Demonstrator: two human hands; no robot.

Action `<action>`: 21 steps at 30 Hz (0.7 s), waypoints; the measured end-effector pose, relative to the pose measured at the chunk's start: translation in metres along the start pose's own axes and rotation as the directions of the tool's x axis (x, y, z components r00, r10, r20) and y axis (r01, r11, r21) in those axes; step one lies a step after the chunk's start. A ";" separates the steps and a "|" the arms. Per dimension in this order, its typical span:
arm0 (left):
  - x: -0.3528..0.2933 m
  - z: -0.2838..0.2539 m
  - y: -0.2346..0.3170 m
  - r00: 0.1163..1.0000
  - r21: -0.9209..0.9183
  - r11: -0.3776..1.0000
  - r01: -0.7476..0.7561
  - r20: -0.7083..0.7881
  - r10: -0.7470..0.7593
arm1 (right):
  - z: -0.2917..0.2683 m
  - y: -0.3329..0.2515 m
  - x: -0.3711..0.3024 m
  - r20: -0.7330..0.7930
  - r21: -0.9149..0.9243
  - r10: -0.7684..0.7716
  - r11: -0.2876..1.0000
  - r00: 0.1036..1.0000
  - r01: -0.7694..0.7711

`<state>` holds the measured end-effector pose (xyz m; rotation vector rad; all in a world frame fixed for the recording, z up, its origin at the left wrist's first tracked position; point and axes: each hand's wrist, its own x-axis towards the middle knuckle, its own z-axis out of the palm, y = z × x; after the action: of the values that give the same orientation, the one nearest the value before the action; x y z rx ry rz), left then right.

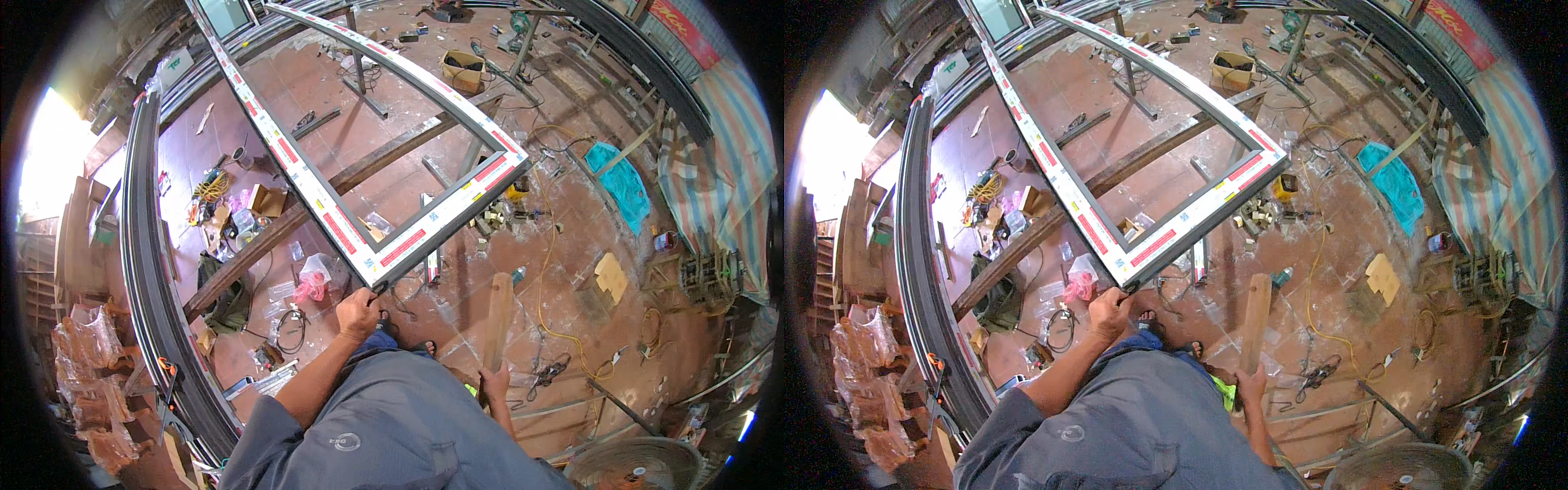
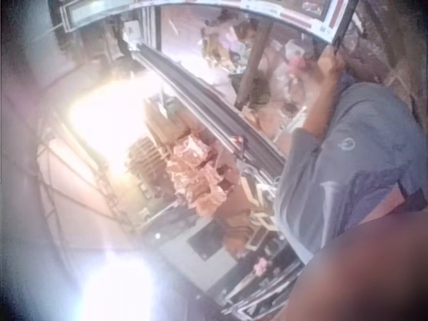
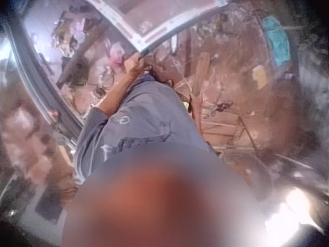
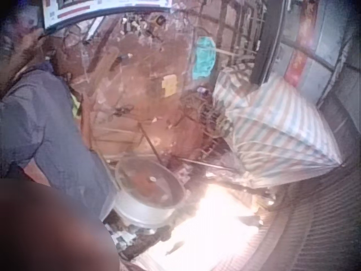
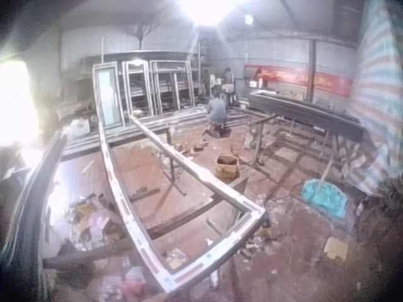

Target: The person assembles a rectangular aluminum window frame by hand, aligning and joining the corners. They then use a power drill to fasten the joints and secure the frame components together.

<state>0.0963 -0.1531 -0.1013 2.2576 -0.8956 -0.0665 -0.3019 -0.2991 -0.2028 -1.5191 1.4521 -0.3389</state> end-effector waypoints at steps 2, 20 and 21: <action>-0.002 0.005 0.001 0.999 -0.039 0.999 0.031 -0.030 -0.032 | 0.005 0.016 0.004 -0.039 0.007 -0.034 0.999 0.999 0.034; 0.041 -0.058 -0.014 0.832 -0.063 0.905 -0.420 0.371 0.412 | 0.026 0.062 -0.002 0.092 0.270 0.108 0.954 0.990 -0.130; 0.051 -0.069 -0.034 0.726 -0.070 0.834 -0.547 0.456 0.514 | 0.025 0.035 -0.012 0.092 0.351 0.104 0.927 0.990 -0.130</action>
<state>0.1747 -0.1265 -0.0610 1.9804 -1.8051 -0.3239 -0.3078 -0.2716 -0.2375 -1.1359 1.3343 -0.4451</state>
